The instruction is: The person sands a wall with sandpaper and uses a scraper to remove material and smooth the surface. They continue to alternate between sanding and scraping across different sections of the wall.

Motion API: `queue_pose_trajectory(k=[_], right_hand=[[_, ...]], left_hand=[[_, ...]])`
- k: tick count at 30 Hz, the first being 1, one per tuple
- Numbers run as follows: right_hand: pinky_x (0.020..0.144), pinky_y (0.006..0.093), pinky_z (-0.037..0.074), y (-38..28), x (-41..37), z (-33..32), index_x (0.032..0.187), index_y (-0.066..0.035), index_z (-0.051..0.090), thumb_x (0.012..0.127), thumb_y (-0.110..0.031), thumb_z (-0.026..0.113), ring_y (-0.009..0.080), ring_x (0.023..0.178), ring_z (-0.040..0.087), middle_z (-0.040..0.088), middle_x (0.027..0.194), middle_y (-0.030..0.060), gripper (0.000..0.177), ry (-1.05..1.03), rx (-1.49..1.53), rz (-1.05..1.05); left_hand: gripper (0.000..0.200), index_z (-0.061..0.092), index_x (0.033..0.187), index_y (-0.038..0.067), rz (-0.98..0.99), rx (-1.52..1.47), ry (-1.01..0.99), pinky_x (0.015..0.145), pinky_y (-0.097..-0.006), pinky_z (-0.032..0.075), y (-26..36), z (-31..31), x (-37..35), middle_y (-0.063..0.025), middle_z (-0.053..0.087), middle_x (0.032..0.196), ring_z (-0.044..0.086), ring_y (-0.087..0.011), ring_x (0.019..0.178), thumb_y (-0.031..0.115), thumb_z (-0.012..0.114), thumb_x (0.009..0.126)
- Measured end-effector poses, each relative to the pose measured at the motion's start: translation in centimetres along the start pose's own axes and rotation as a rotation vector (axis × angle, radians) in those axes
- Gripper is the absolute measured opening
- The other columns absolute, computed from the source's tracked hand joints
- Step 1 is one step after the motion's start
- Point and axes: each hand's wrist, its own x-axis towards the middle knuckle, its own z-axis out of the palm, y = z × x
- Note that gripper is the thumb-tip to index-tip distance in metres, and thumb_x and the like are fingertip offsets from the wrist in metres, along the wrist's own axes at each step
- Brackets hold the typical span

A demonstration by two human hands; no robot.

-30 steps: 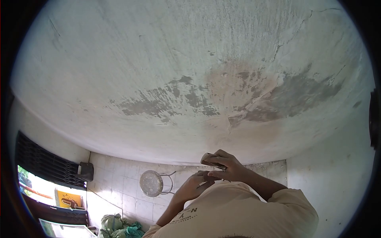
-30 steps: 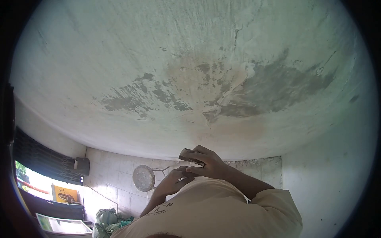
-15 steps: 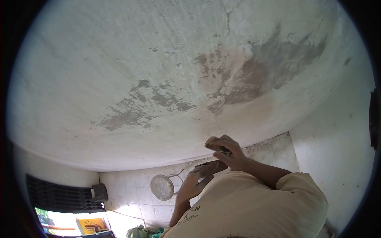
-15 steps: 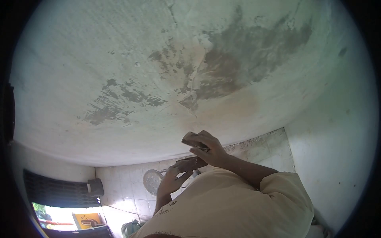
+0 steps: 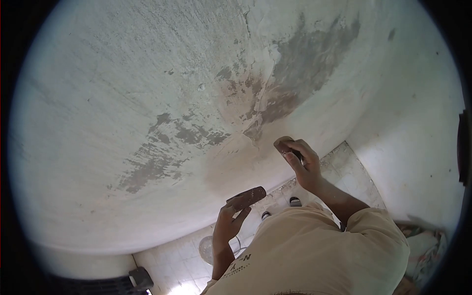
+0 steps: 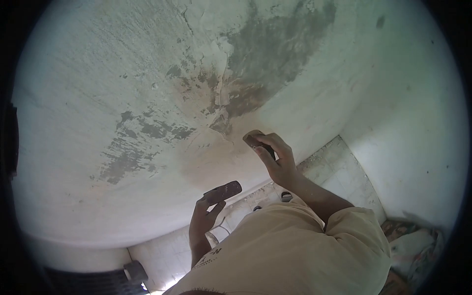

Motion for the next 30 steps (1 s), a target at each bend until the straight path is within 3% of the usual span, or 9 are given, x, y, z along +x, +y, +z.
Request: queue_pose_trajectory(k=[8,10,17,19,22,26,28,30], right_hand=[[0.075,0.0324,0.046,-3.4,0.9,1.8,0.116,-0.002,0.058,0.088,-0.013,0.066,0.0202,0.088,0.056,0.058,0.103,0.0129,0.031,0.050,-0.233,0.082],[0.072,0.0314,0.045,-3.2,1.5,2.3,0.115,-0.003,0.058,0.086,-0.014,0.070,0.0192,0.084,0.055,0.056,0.101,0.0122,0.034,0.166,-0.351,-0.081],[0.072,0.0315,0.045,-5.2,2.7,5.1,0.111,-0.002,0.057,0.083,-0.012,0.072,0.0212,0.083,0.055,0.054,0.099,0.0142,0.033,0.306,-0.349,-0.034],[0.070,0.0308,0.045,-4.8,3.4,5.2,0.109,-0.001,0.058,0.084,-0.011,0.071,0.0212,0.081,0.054,0.053,0.097,0.0144,0.031,0.363,-0.458,-0.242],[0.075,0.0281,0.042,-4.6,4.6,5.5,0.108,-0.002,0.057,0.086,-0.011,0.070,0.0187,0.086,0.053,0.053,0.101,0.0110,0.027,0.445,-0.516,-0.296],[0.077,0.0290,0.043,-3.7,3.9,6.8,0.106,-0.002,0.057,0.085,-0.010,0.070,0.0207,0.088,0.055,0.055,0.100,0.0124,0.026,0.445,-0.535,-0.221],[0.070,0.0316,0.047,-3.5,2.9,8.0,0.105,-0.001,0.058,0.084,-0.010,0.069,0.0251,0.080,0.058,0.055,0.096,0.0155,0.025,0.321,-0.623,-0.339],[0.067,0.0313,0.046,-3.1,3.4,7.5,0.103,-0.001,0.058,0.083,-0.010,0.070,0.0240,0.075,0.056,0.055,0.095,0.0149,0.025,0.334,-0.635,-0.413]], left_hand=[[0.025,0.067,0.110,0.001,0.102,-0.012,-0.179,0.095,-0.0380,0.045,-2.1,-3.0,1.2,-0.0158,0.066,0.116,0.060,-0.0323,0.110,0.005,0.066,0.086],[0.025,0.067,0.110,0.001,0.085,-0.028,-0.213,0.095,-0.0379,0.045,-3.0,-3.5,1.0,-0.0153,0.066,0.116,0.060,-0.0319,0.110,0.006,0.066,0.086],[0.023,0.068,0.107,0.001,0.123,-0.025,-0.312,0.095,-0.0369,0.046,-6.7,-5.7,0.7,-0.0146,0.067,0.114,0.061,-0.0294,0.108,0.007,0.067,0.086],[0.021,0.069,0.105,0.001,0.128,-0.002,-0.299,0.093,-0.0366,0.047,-7.1,-6.8,0.9,-0.0144,0.068,0.112,0.062,-0.0287,0.106,0.007,0.067,0.085],[0.022,0.069,0.106,0.001,0.155,-0.036,-0.287,0.092,-0.0353,0.048,-8.5,-8.3,1.4,-0.0150,0.068,0.111,0.063,-0.0272,0.107,0.005,0.067,0.084],[0.025,0.068,0.109,0.002,0.037,-0.075,-0.296,0.091,-0.0333,0.047,-8.6,-10.6,1.8,-0.0126,0.069,0.110,0.063,-0.0221,0.106,0.009,0.067,0.086],[0.024,0.068,0.109,0.002,0.015,-0.075,-0.300,0.091,-0.0336,0.047,-9.6,-11.3,1.8,-0.0120,0.069,0.109,0.063,-0.0219,0.104,0.011,0.068,0.086],[0.024,0.068,0.108,0.002,-0.001,-0.070,-0.299,0.091,-0.0338,0.047,-10.7,-11.7,2.0,-0.0114,0.069,0.107,0.063,-0.0217,0.102,0.012,0.068,0.086]])
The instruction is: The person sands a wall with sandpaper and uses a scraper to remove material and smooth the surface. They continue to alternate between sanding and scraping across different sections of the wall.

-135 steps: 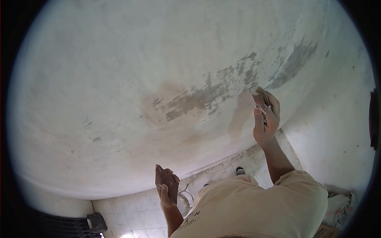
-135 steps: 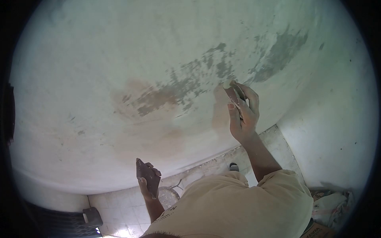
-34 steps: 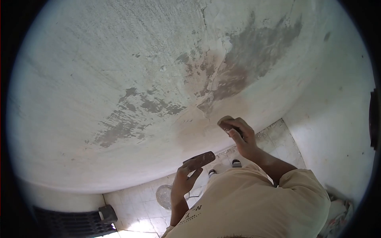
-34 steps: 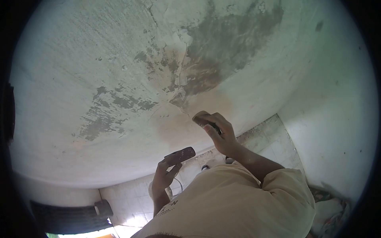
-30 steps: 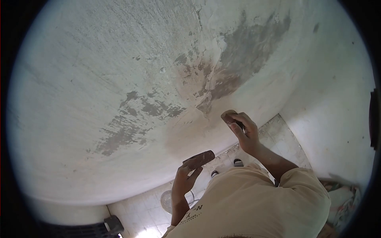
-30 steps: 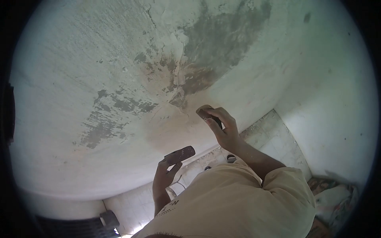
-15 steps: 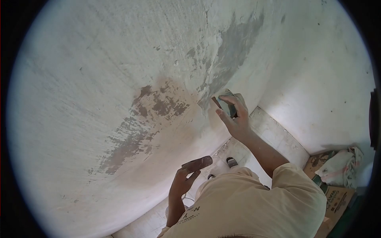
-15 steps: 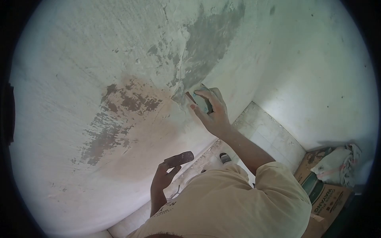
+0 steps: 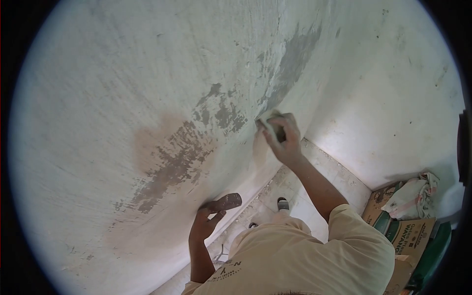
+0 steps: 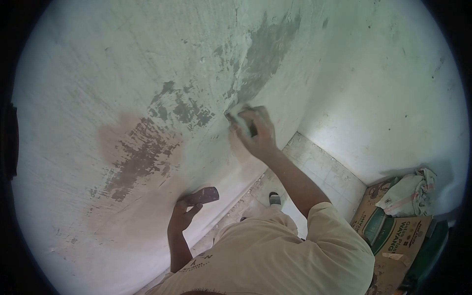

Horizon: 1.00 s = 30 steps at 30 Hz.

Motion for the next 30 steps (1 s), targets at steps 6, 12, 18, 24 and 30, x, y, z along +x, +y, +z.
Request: queue_pose_trajectory(k=[6,12,18,24,30], right_hand=[[0.062,0.0325,0.046,-1.0,-0.3,0.6,0.098,-0.001,0.058,0.083,-0.011,0.070,0.0237,0.072,0.056,0.055,0.091,0.0117,0.022,-0.088,-0.072,-0.014],[0.062,0.0366,0.052,2.1,0.7,-0.1,0.101,-0.004,0.058,0.081,-0.017,0.073,0.0296,0.082,0.063,0.062,0.106,0.0159,0.028,0.137,-0.205,0.352],[0.071,0.0362,0.053,0.3,-0.4,0.3,0.110,-0.004,0.061,0.086,-0.009,0.066,0.0304,0.089,0.064,0.061,0.109,0.0180,0.025,0.046,-0.194,0.211],[0.093,0.0501,0.041,1.4,1.3,-0.7,0.103,-0.005,0.067,0.085,-0.001,0.062,0.0410,0.120,0.049,0.053,0.126,0.0179,0.019,0.181,-0.470,0.078],[0.098,0.0461,0.041,0.0,10.8,-4.5,0.101,0.000,0.065,0.088,0.005,0.058,0.0406,0.125,0.044,0.043,0.134,0.0207,0.015,0.423,-0.352,-0.172]], left_hand=[[0.027,0.067,0.109,0.003,0.124,0.039,-0.059,0.092,-0.0342,0.045,-1.7,-0.3,0.4,-0.0100,0.067,0.109,0.061,-0.0214,0.102,0.011,0.070,0.084],[0.027,0.068,0.111,0.001,0.109,0.002,-0.065,0.095,-0.0343,0.044,-0.8,-0.1,0.5,-0.0151,0.067,0.116,0.062,-0.0241,0.108,0.008,0.068,0.084],[0.029,0.066,0.111,0.002,0.212,0.047,-0.064,0.093,-0.0351,0.046,-1.3,-0.1,0.7,-0.0142,0.068,0.111,0.063,-0.0252,0.106,0.010,0.068,0.084],[0.035,0.063,0.118,0.001,0.198,0.058,-0.065,0.096,-0.0348,0.044,-2.4,0.0,0.7,-0.0159,0.066,0.116,0.061,-0.0251,0.110,0.010,0.068,0.084],[0.035,0.063,0.119,0.003,0.232,0.047,-0.040,0.099,-0.0338,0.042,-1.5,0.2,0.7,-0.0144,0.065,0.121,0.060,-0.0254,0.112,0.008,0.067,0.085]])
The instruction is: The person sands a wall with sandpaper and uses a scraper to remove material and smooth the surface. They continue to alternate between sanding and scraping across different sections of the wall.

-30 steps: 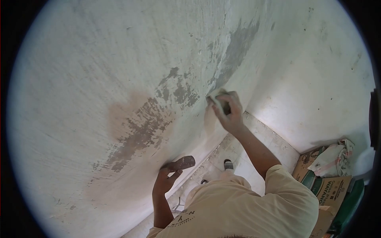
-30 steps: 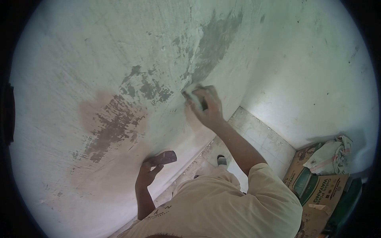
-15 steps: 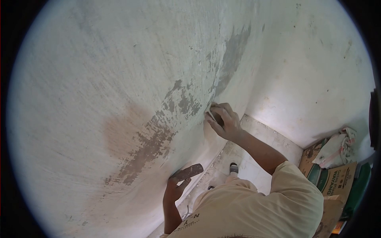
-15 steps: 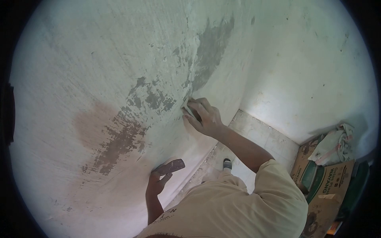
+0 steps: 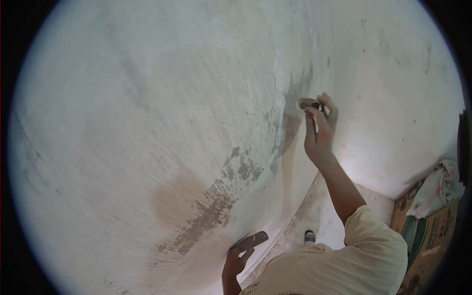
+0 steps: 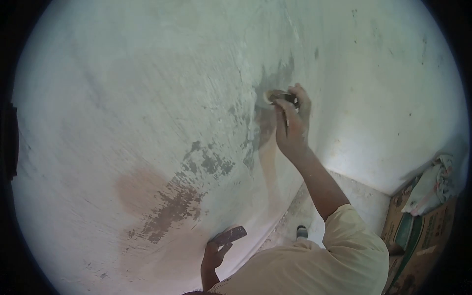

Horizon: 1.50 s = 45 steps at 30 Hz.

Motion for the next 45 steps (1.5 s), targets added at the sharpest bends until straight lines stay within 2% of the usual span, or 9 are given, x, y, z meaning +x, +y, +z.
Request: queue_pose_trajectory(k=[10,12,17,28,30,32,36,42,45], right_hand=[[0.100,0.0406,0.039,-4.0,5.8,-1.9,0.096,0.005,0.054,0.096,-0.004,0.037,0.0349,0.135,0.031,0.031,0.142,0.0228,0.020,-0.028,0.002,-0.046],[0.101,0.0456,0.036,-3.7,5.8,-2.4,0.094,0.006,0.052,0.091,-0.003,0.039,0.0394,0.132,0.030,0.036,0.132,0.0251,0.017,0.002,0.075,-0.077],[0.084,0.0409,0.038,-5.5,6.4,-2.6,0.078,0.000,0.043,0.083,-0.012,0.035,0.0251,0.097,0.037,0.039,0.109,0.0197,0.015,0.045,0.141,-0.087],[0.065,0.0304,0.043,-9.2,7.8,-2.4,0.092,0.004,0.052,0.086,0.000,0.050,0.0230,0.083,0.048,0.053,0.100,0.0165,0.008,-0.125,0.226,-0.201],[0.064,0.0297,0.044,-9.7,8.6,-1.5,0.094,0.004,0.053,0.087,0.001,0.051,0.0224,0.080,0.051,0.057,0.101,0.0161,0.007,-0.131,0.281,-0.179],[0.064,0.0295,0.044,-9.6,10.4,0.1,0.097,0.005,0.054,0.088,0.004,0.051,0.0212,0.079,0.056,0.062,0.107,0.0172,0.009,-0.042,0.171,-0.432],[0.085,0.0299,0.048,-8.2,14.4,2.5,0.099,0.007,0.055,0.095,-0.003,0.046,0.0267,0.108,0.061,0.061,0.121,0.0199,0.013,0.030,0.195,-0.173],[0.099,0.0362,0.042,-6.2,17.1,6.2,0.113,0.005,0.052,0.099,-0.013,0.043,0.0281,0.123,0.052,0.054,0.133,0.0224,0.025,-0.001,0.247,0.150],[0.101,0.0391,0.041,-10.5,14.6,7.6,0.109,0.004,0.051,0.100,-0.009,0.042,0.0301,0.123,0.051,0.051,0.135,0.0235,0.018,0.089,0.340,0.000]], left_hand=[[0.037,0.062,0.122,0.005,0.008,-0.095,0.007,0.097,-0.0330,0.043,0.3,-0.3,-0.2,-0.0118,0.064,0.121,0.059,-0.0219,0.111,0.010,0.067,0.087],[0.037,0.061,0.124,0.006,0.013,-0.138,-0.042,0.097,-0.0327,0.043,0.1,-0.4,-0.2,-0.0117,0.063,0.124,0.059,-0.0219,0.112,0.012,0.065,0.088],[0.037,0.060,0.126,0.007,-0.018,-0.117,-0.054,0.098,-0.0334,0.043,0.7,-0.9,-0.5,-0.0114,0.061,0.127,0.059,-0.0221,0.113,0.015,0.064,0.090],[0.035,0.062,0.123,0.007,0.055,-0.157,-0.061,0.096,-0.0362,0.044,-1.4,0.6,-1.4,-0.0143,0.065,0.118,0.061,-0.0237,0.108,0.021,0.065,0.090],[0.029,0.065,0.114,0.004,-0.108,-0.180,-0.130,0.096,-0.0357,0.044,0.0,1.1,-2.6,-0.0135,0.067,0.115,0.061,-0.0250,0.110,0.020,0.066,0.090],[0.029,0.065,0.114,0.004,-0.099,-0.187,-0.133,0.094,-0.0348,0.045,-1.3,2.1,-3.3,-0.0133,0.068,0.112,0.063,-0.0245,0.107,0.020,0.066,0.090],[0.030,0.065,0.116,0.004,-0.141,-0.289,-0.071,0.094,-0.0346,0.045,-0.8,2.3,-4.1,-0.0130,0.068,0.112,0.063,-0.0239,0.107,0.020,0.066,0.091],[0.030,0.065,0.117,0.004,-0.191,-0.208,-0.005,0.095,-0.0346,0.045,-0.4,1.3,-4.2,-0.0127,0.069,0.112,0.063,-0.0227,0.106,0.020,0.066,0.091],[0.031,0.065,0.117,0.004,-0.185,-0.187,-0.004,0.094,-0.0343,0.045,0.0,0.9,-3.8,-0.0127,0.069,0.112,0.063,-0.0221,0.106,0.020,0.066,0.091]])
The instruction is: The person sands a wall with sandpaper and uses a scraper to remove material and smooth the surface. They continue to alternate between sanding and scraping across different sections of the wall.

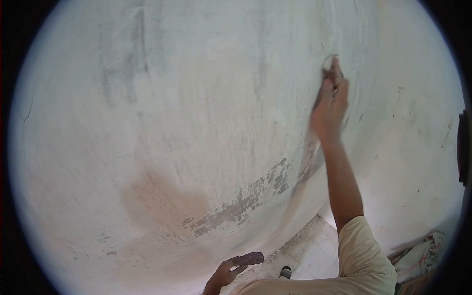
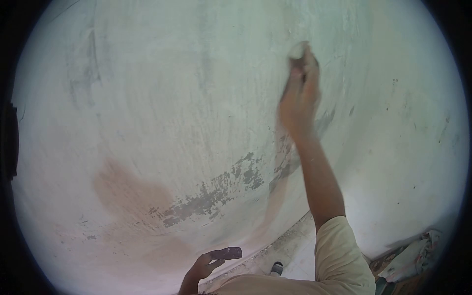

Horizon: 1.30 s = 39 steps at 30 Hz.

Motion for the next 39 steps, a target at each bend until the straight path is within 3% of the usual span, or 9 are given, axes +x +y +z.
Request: queue_pose_trajectory(k=[2,3,5,9,12,15,20,31,39], right_hand=[[0.103,0.0431,0.041,0.3,-3.0,1.2,0.108,0.005,0.050,0.098,-0.003,0.044,0.0342,0.124,0.051,0.051,0.134,0.0254,0.014,-0.016,0.237,-0.113],[0.101,0.0468,0.043,0.4,-3.5,0.7,0.107,0.005,0.052,0.095,0.000,0.048,0.0396,0.126,0.050,0.051,0.133,0.0277,0.014,-0.025,-0.026,-0.437],[0.103,0.0510,0.041,-1.1,-6.2,-0.5,0.092,0.001,0.055,0.088,-0.003,0.059,0.0447,0.127,0.047,0.049,0.135,0.0297,0.008,-0.153,-0.007,-0.459],[0.103,0.0491,0.042,0.7,-10.7,-2.8,0.109,-0.006,0.057,0.086,-0.015,0.066,0.0370,0.127,0.050,0.052,0.137,0.0191,0.026,-0.347,0.019,-0.573],[0.114,0.0448,0.028,4.4,-12.1,-3.8,0.128,-0.018,0.055,0.086,-0.044,0.066,0.0259,0.134,0.043,0.048,0.144,0.0027,0.050,-0.461,0.025,-0.900],[0.118,0.0436,0.020,8.5,-9.5,-4.8,0.136,-0.020,0.050,0.090,-0.047,0.059,0.0242,0.139,0.034,0.041,0.149,0.0019,0.054,-0.544,0.010,-1.001],[0.118,0.0455,0.020,15.1,-4.5,-8.8,0.143,-0.018,0.043,0.093,-0.056,0.045,0.0256,0.142,0.030,0.036,0.152,0.0048,0.062,-0.639,-0.215,-0.832],[0.113,0.0463,0.027,34.7,0.9,-14.8,0.138,-0.004,0.045,0.096,-0.048,0.047,0.0360,0.138,0.035,0.040,0.147,0.0186,0.061,-0.216,-0.160,-0.294],[0.115,0.0400,0.021,45.4,-17.6,-19.7,0.147,0.003,0.025,0.100,-0.031,0.043,0.0352,0.142,0.025,0.025,0.153,0.0228,0.060,-0.025,-0.170,0.554]], left_hand=[[0.031,0.065,0.117,0.003,0.022,-0.006,-0.013,0.094,-0.0340,0.045,0.4,0.2,0.5,-0.0126,0.069,0.112,0.063,-0.0219,0.106,0.020,0.066,0.090],[0.031,0.065,0.116,0.004,0.017,-0.003,-0.033,0.094,-0.0337,0.045,0.8,0.4,1.0,-0.0125,0.069,0.111,0.063,-0.0218,0.105,0.020,0.066,0.090],[0.030,0.065,0.116,0.004,0.004,0.008,-0.071,0.094,-0.0334,0.045,1.0,1.0,1.9,-0.0124,0.069,0.110,0.063,-0.0217,0.105,0.019,0.066,0.090],[0.033,0.062,0.120,0.002,0.052,0.016,-0.174,0.095,-0.0328,0.044,1.4,2.2,4.0,-0.0118,0.067,0.114,0.062,-0.0213,0.108,0.018,0.065,0.091],[0.031,0.062,0.118,0.002,0.100,0.078,-0.172,0.095,-0.0324,0.044,2.5,3.2,5.0,-0.0112,0.068,0.112,0.062,-0.0208,0.107,0.016,0.065,0.090],[0.031,0.062,0.117,0.001,0.110,0.055,-0.156,0.096,-0.0319,0.044,1.0,3.5,5.7,-0.0116,0.067,0.113,0.061,-0.0196,0.106,0.016,0.066,0.090],[0.036,0.062,0.120,0.001,-0.070,-0.004,-0.097,0.096,-0.0313,0.043,2.5,4.3,6.2,-0.0107,0.067,0.114,0.060,-0.0170,0.106,0.019,0.067,0.089],[0.029,0.066,0.112,0.002,0.103,0.205,0.145,0.086,-0.0328,0.048,8.1,13.2,16.9,-0.0115,0.069,0.104,0.065,-0.0213,0.096,0.015,0.068,0.086],[0.029,0.067,0.108,0.001,0.113,0.473,0.132,0.075,-0.0349,0.049,12.2,15.3,23.7,-0.0138,0.069,0.099,0.066,-0.0250,0.083,0.019,0.069,0.085]])
